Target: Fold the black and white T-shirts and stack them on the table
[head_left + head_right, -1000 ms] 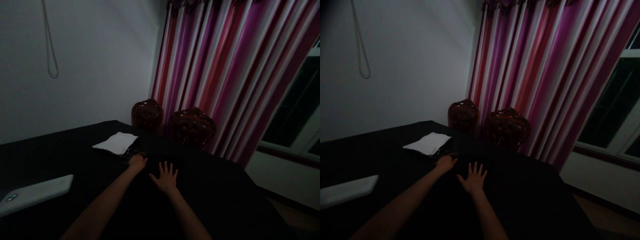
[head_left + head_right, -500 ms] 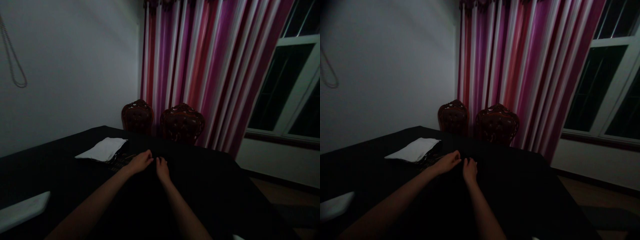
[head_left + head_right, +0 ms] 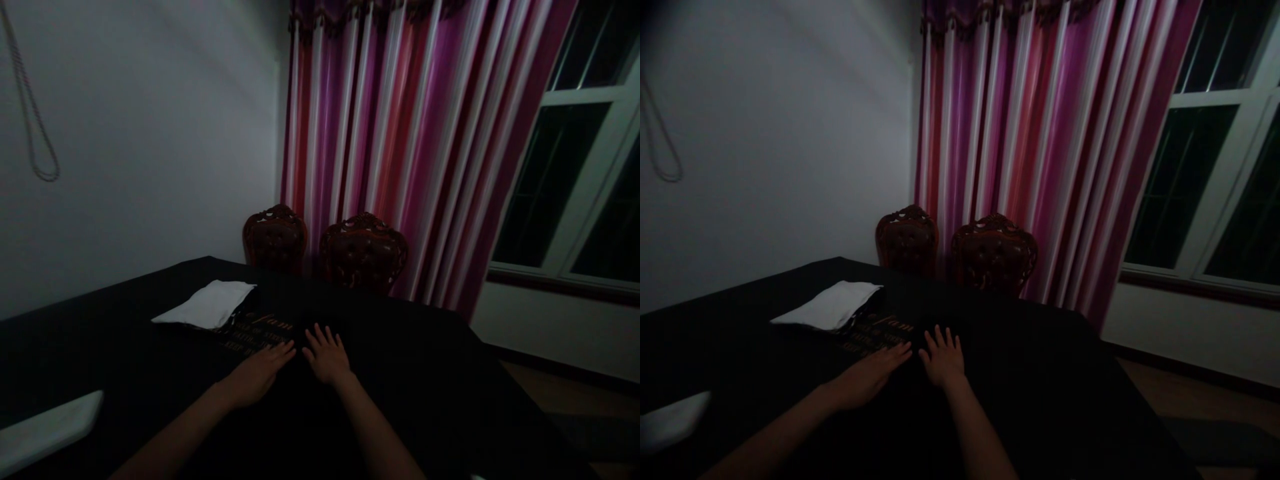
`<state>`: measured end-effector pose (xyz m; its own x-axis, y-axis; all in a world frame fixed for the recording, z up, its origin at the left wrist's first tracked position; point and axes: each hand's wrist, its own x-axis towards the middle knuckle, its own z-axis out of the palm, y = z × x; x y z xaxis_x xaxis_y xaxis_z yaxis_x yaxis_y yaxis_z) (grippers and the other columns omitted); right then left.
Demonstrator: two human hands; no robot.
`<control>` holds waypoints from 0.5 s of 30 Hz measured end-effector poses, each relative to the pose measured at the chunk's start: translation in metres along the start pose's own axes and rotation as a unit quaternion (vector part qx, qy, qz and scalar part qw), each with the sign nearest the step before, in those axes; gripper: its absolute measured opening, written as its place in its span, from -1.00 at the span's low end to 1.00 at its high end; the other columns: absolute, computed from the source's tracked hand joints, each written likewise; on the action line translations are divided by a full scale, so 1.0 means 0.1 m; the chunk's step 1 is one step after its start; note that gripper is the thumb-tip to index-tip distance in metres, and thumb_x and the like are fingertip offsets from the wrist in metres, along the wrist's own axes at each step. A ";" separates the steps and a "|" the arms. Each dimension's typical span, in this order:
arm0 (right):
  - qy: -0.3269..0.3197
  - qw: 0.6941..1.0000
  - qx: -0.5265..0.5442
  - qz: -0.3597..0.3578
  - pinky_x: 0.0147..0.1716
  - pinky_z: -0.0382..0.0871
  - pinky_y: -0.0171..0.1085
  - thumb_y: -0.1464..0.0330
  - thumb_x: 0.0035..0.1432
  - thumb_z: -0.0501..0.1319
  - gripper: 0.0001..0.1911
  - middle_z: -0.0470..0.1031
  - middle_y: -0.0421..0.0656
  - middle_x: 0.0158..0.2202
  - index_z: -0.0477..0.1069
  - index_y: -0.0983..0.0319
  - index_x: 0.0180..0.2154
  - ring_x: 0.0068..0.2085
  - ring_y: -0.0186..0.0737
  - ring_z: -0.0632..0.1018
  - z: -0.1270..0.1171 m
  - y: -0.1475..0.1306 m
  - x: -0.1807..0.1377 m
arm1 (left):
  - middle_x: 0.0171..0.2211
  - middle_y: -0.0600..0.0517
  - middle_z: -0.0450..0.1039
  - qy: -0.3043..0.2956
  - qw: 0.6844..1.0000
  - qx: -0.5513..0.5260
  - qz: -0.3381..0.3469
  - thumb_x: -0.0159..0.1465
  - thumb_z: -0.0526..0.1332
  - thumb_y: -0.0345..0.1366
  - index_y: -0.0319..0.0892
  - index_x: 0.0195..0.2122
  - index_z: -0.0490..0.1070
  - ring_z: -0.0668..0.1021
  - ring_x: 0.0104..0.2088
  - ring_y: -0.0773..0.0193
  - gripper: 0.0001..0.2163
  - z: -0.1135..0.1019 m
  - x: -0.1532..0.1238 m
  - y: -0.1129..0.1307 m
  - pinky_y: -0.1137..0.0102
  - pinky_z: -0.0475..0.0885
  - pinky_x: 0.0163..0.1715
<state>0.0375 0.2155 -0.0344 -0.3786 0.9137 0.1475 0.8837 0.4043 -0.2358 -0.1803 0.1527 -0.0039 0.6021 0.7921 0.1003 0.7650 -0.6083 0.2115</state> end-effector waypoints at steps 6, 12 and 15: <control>0.024 0.999 -0.040 -0.010 0.26 -0.10 0.13 0.07 0.35 -0.12 -0.40 -0.01 -0.02 0.35 0.08 0.17 0.30 0.35 0.07 0.00 -0.23 -0.13 -0.08 | 0.35 0.04 0.02 0.008 0.995 0.067 -0.068 0.30 -0.02 -0.46 0.05 0.30 0.09 0.12 0.33 0.18 -0.46 -0.11 -0.02 0.16 0.07 0.01 0.29; 0.045 0.993 -0.060 -0.087 0.31 -0.25 0.00 0.33 0.27 0.07 -0.56 0.08 0.10 0.32 0.30 0.36 0.14 0.34 0.03 0.01 -0.61 -0.56 -0.76 | 0.10 -0.32 0.33 0.106 0.964 0.130 -0.208 0.38 -0.11 -0.25 -0.33 0.10 0.33 0.35 0.14 -0.16 -0.59 -0.27 -0.57 0.77 0.03 0.24 0.10; 0.025 0.989 -0.054 -0.135 0.24 0.08 -0.04 0.25 0.23 0.13 -0.64 0.29 0.03 0.20 0.40 0.26 0.01 0.22 0.03 0.26 -0.71 -0.79 -1.50 | -0.21 -0.34 0.45 0.114 0.944 0.136 -0.279 0.37 -0.14 -0.05 -0.39 -0.18 0.45 0.47 -0.12 -0.17 -0.48 -0.24 -1.16 0.96 0.04 0.36 -0.12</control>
<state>0.0442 0.0436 0.0305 -0.5933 0.7688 0.2386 0.7777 0.6240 -0.0769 -0.1818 0.0038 0.0277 0.0470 0.9641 0.2612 0.9975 -0.0591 0.0386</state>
